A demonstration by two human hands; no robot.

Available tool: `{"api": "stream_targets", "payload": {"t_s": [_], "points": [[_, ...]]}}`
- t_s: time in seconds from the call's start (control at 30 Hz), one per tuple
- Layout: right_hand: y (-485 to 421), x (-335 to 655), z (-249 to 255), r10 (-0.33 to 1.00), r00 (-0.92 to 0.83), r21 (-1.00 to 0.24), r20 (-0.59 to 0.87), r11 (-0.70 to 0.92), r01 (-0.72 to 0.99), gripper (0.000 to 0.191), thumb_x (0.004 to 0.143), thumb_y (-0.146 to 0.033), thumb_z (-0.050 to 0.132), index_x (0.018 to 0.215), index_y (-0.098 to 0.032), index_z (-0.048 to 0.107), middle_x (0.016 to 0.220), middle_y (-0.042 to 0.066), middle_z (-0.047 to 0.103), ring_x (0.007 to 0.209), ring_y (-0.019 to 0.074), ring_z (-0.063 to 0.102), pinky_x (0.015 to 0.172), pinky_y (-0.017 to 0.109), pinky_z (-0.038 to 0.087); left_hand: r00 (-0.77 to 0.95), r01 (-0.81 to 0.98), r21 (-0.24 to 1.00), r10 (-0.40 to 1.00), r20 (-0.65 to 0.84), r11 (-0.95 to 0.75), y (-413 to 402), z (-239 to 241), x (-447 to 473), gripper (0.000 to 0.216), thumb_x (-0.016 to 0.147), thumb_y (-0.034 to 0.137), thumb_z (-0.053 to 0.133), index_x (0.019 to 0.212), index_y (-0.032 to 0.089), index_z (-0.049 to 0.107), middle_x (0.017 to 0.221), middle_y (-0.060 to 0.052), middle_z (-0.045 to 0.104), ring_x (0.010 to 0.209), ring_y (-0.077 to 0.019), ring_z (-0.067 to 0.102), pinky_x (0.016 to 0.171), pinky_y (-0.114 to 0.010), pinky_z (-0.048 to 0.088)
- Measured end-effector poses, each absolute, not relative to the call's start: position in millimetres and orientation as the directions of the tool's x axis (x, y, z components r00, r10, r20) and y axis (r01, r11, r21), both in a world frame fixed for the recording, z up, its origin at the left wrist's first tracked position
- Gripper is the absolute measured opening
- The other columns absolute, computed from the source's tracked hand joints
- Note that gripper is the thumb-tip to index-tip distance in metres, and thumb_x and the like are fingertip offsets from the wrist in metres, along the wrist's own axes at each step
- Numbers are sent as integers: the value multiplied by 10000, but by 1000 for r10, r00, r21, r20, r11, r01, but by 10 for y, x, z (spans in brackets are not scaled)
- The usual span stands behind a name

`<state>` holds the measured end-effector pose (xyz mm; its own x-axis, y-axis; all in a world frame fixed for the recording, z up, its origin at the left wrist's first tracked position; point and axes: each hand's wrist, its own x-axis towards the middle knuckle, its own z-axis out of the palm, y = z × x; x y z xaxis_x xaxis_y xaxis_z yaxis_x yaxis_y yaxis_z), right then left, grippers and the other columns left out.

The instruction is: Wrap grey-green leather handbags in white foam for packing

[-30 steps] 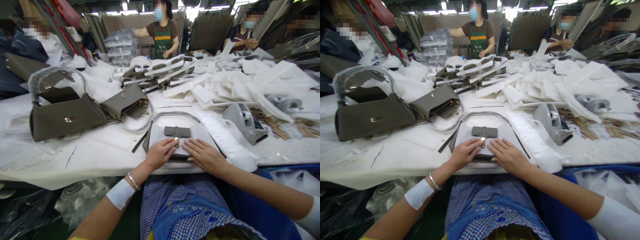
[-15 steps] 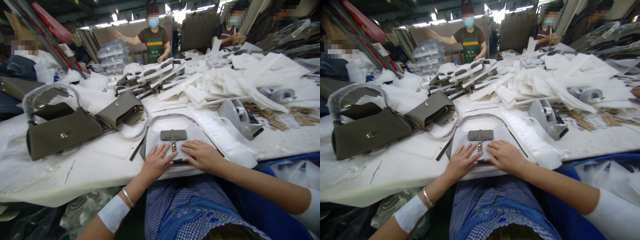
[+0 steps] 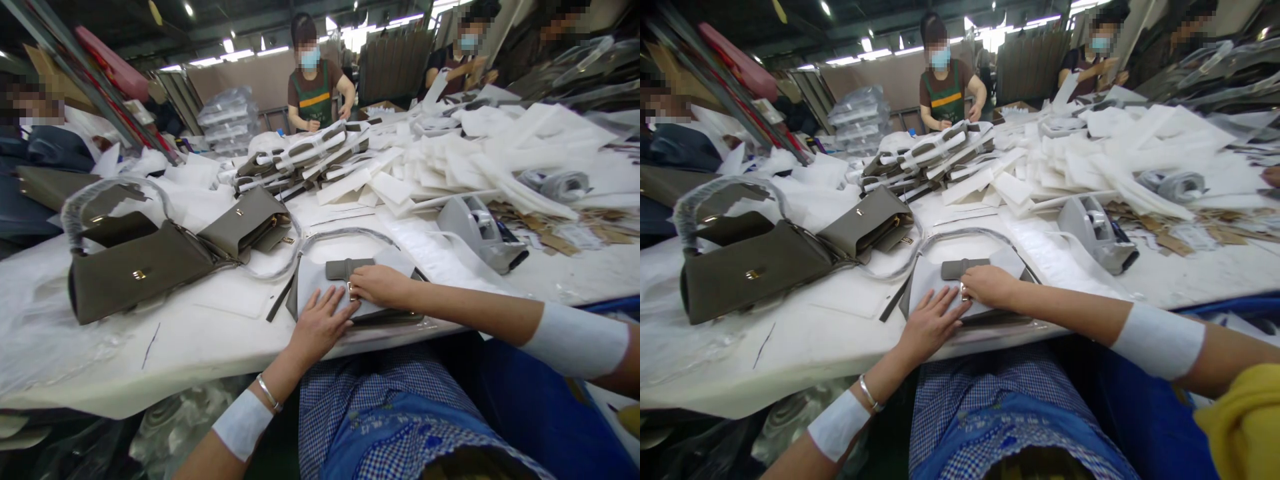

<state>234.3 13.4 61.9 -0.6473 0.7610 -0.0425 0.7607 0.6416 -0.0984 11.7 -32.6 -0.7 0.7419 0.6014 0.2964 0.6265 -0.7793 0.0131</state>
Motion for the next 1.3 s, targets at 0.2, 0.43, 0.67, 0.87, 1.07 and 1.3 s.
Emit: {"api": "stream_targets", "payload": {"t_s": [0.2,0.43,0.67,0.87,1.07,1.3], "points": [[-247,2904,599,647,-754,-94,113,762,640,501,961,-480,532,1382,-208,534,1392,116,584,1292,278,518,1148,558,227,741,626,25,604,294,-780,-324,25,111,465,987,347,498,1449,351,442,1533,-104,433,1414,-303,401,1121,-546,373],[-116,3213,235,620,-781,-56,76,785,617,606,933,-335,608,1496,-300,387,1563,68,388,1442,270,338,1177,541,184,692,692,2,665,282,-722,-401,12,226,474,981,261,487,1451,307,449,1523,-145,437,1394,-343,423,1096,-574,392],[58,3220,212,621,-775,-79,120,784,616,627,913,-321,636,1492,-311,395,1571,56,375,1452,281,318,1179,552,185,672,741,-138,722,164,-658,-436,249,432,501,916,158,558,1405,244,491,1461,-183,506,1318,-359,509,1082,-611,385],[-64,3207,122,626,-749,-97,219,777,622,659,903,-320,648,1503,-285,378,1544,88,419,1441,278,343,1165,561,241,660,744,-125,693,290,-656,-401,155,620,601,889,360,639,1442,215,452,1578,-203,317,1382,-360,432,1023,-525,480],[-71,3213,264,641,-737,-280,216,764,582,551,935,-475,572,1440,-273,488,1487,90,497,1416,271,391,1185,539,218,613,765,-185,611,500,-616,-338,-238,572,626,913,270,593,1493,366,379,1566,-122,371,1369,-318,464,1027,-486,491],[931,3569,844,929,-141,-203,343,220,954,380,1018,-355,419,1310,-190,598,1381,95,598,1295,177,518,1112,313,368,557,796,-141,620,553,-589,-323,-353,594,668,895,210,594,1498,386,364,1567,-90,369,1382,-322,445,1033,-497,499]]}}
